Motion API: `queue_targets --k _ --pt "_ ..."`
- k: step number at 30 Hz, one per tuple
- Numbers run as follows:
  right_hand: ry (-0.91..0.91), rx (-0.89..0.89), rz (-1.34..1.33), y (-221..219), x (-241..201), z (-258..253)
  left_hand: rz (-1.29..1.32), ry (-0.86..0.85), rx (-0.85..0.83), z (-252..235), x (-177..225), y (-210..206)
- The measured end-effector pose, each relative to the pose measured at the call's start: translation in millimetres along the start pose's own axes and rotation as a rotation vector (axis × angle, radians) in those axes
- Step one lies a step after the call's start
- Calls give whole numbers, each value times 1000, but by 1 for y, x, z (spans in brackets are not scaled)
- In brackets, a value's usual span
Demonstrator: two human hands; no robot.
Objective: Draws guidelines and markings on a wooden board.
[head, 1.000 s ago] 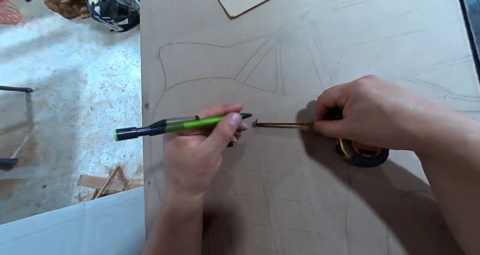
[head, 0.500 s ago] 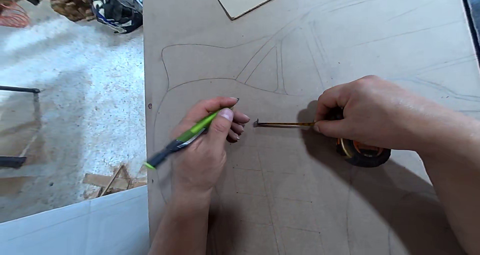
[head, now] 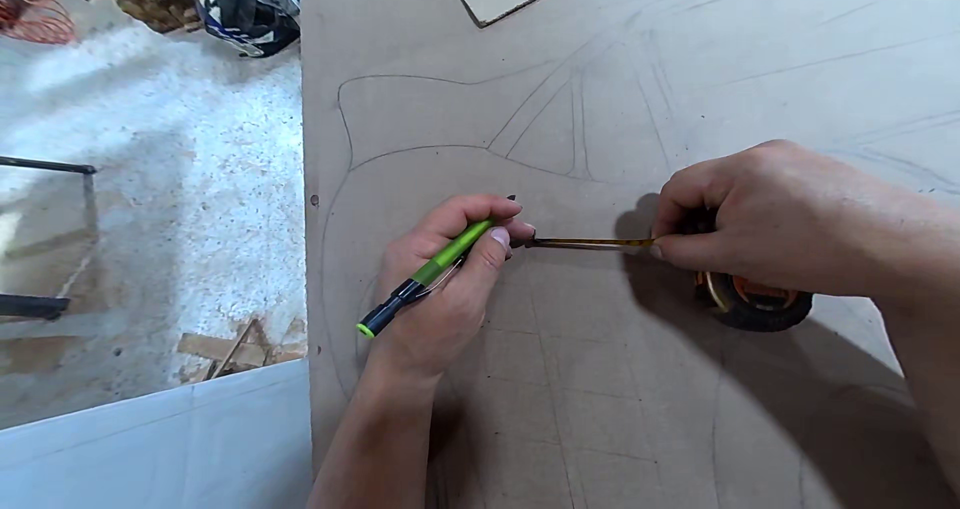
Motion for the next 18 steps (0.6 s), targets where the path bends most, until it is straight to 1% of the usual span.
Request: queue_targets --k 10,15,18 --pt "-10 -27 19 -1 0 1 -36 9 -25 1 4 -2" --pt "-33 -63 54 -3 -2 1 -10 -20 -26 0 1 -2" --pt "-47 -58 52 -3 -3 2 -28 0 -53 0 4 -2"
Point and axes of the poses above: each hand's wrist, its own z-axis away from the middle knuckle, its own y-axis out of the back of the hand, x = y × z, the point moved 6 cm from there along -z, towards the middle knuckle, and after that the axes turned 8 degrees about -y, right-handed, at the moved point
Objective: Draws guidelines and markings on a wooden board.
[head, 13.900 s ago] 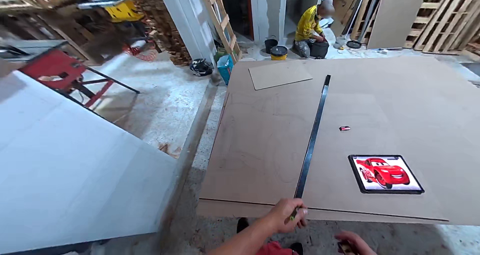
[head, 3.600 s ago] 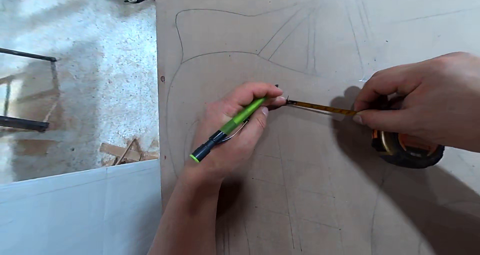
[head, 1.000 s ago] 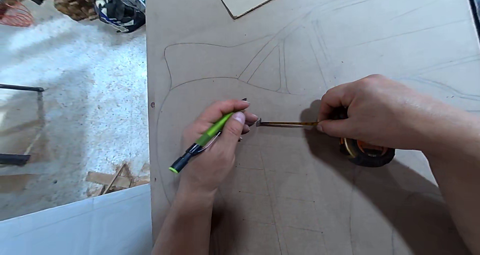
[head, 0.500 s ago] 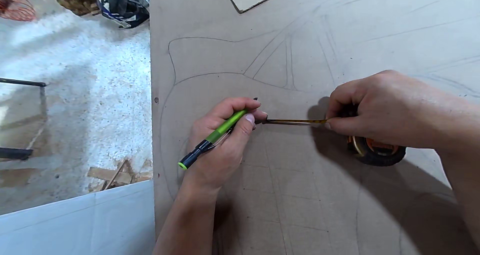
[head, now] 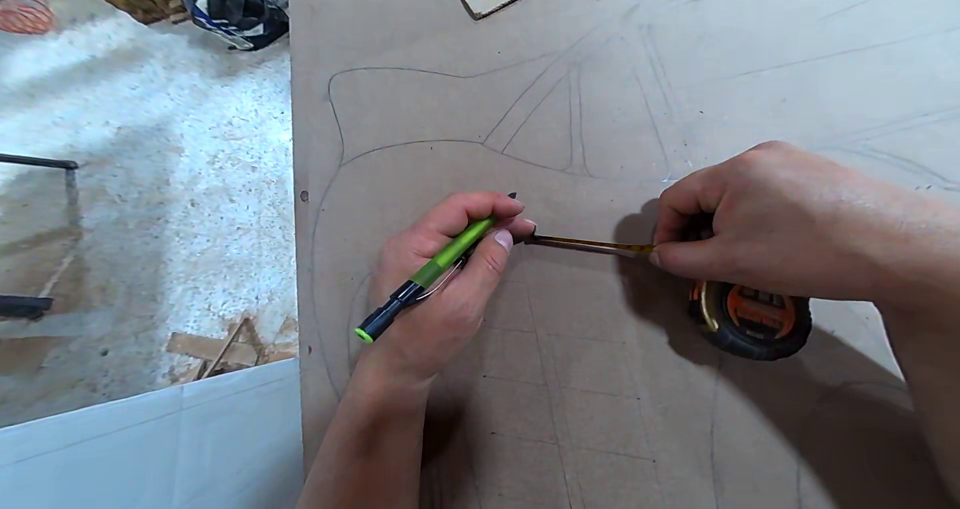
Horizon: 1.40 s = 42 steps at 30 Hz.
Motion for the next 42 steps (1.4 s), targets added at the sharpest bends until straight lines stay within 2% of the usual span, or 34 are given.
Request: queue_targets --k 11,42 --pt "-23 15 -3 0 -1 1 17 -43 -5 -1 -3 0" --pt "10 32 0 1 -2 1 1 -18 15 -1 -3 1"
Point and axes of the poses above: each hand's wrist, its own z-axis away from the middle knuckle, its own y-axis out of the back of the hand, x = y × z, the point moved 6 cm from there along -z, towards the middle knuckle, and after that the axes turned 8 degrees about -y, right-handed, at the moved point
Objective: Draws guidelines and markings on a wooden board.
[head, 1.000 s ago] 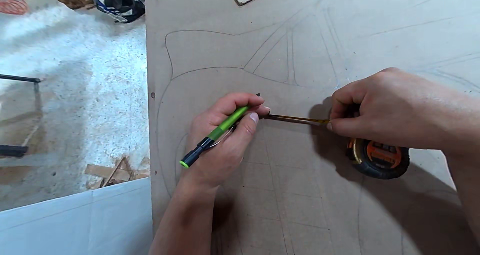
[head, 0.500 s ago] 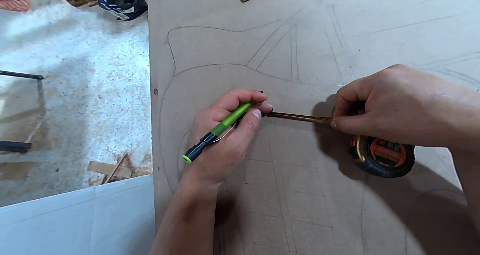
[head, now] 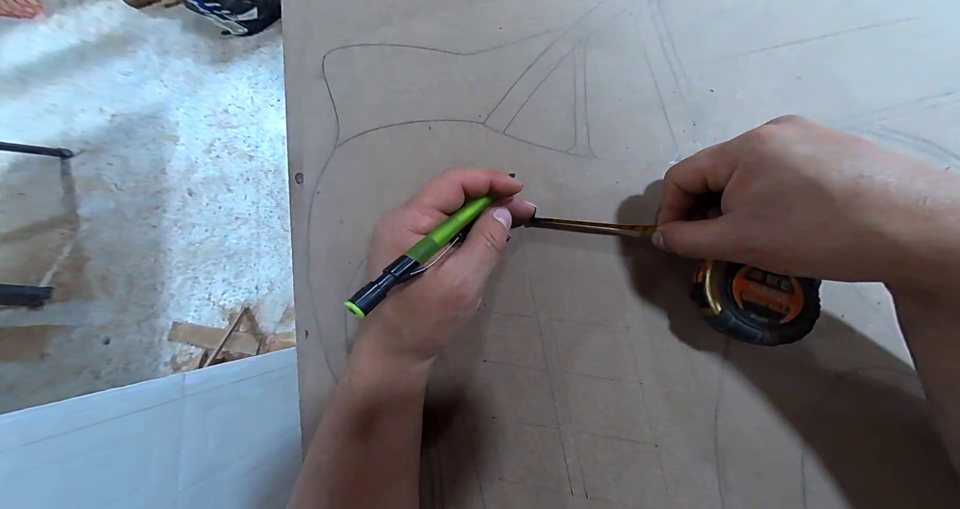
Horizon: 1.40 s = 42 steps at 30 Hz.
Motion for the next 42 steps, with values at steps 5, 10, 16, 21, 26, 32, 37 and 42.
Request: queue_targets --k 5,10,16,21,26,32,37,42 --pt "7 -8 8 1 -1 0 -1 1 2 0 0 0" --pt "-13 -18 7 1 -1 0 -14 0 49 1 -1 3" --pt "-13 -15 -7 0 -1 0 -5 -11 99 1 -2 5" --pt "-8 -5 -2 0 0 0 96 4 118 3 -4 7" --pt "6 -3 3 0 0 0 69 21 116 3 -5 9" --pt "4 -4 7 0 0 -1 48 26 130 4 -4 9" --pt "-12 -17 1 0 0 0 -21 16 57 5 -1 4" --pt "-6 -14 7 0 0 0 -43 22 5 4 1 -2"
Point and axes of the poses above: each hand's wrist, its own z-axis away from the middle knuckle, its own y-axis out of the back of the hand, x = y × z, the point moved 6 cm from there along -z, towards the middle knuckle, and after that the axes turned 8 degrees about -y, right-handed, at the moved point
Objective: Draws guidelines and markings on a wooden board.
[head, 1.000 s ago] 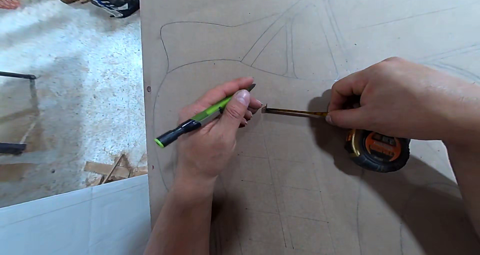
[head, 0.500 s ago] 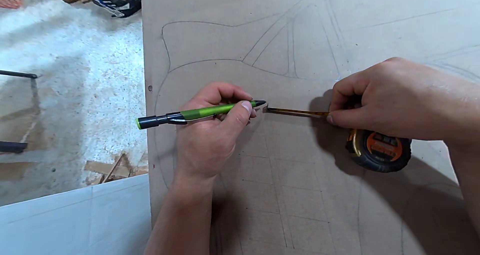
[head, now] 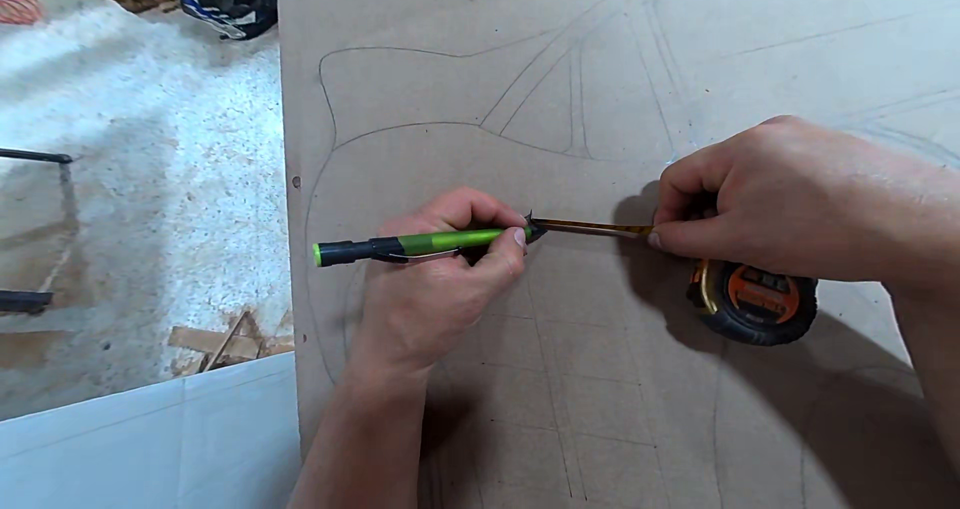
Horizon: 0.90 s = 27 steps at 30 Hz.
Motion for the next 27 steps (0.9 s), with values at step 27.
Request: queue_targets --k 27 --pt "-14 -13 -5 0 0 0 -55 2 -17 -1 0 -3"
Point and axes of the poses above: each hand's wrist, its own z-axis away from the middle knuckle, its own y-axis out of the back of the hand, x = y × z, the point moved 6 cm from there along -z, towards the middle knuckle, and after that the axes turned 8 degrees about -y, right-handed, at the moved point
